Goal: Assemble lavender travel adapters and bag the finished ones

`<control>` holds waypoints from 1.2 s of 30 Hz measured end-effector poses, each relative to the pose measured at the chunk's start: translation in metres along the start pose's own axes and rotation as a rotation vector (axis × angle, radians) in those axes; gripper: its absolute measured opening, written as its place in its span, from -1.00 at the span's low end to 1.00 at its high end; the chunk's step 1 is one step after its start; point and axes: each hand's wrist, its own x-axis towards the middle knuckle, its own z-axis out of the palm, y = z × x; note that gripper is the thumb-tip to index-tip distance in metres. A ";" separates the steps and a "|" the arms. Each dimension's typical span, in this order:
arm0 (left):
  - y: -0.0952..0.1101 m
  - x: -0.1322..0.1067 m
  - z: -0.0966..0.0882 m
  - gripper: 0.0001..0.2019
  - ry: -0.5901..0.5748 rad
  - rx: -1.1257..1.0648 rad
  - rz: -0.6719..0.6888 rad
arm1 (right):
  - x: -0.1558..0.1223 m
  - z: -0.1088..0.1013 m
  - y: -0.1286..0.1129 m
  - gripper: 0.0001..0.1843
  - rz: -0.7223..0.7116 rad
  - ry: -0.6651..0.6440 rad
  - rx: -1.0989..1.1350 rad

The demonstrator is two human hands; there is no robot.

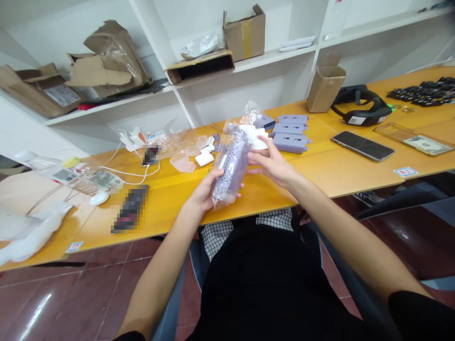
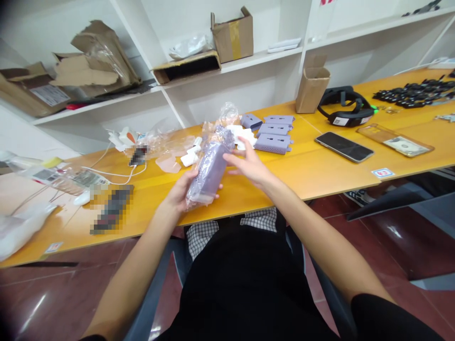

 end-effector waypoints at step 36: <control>-0.016 0.020 -0.021 -0.68 0.293 -0.088 0.030 | 0.001 -0.004 0.017 -0.80 0.268 -0.211 0.153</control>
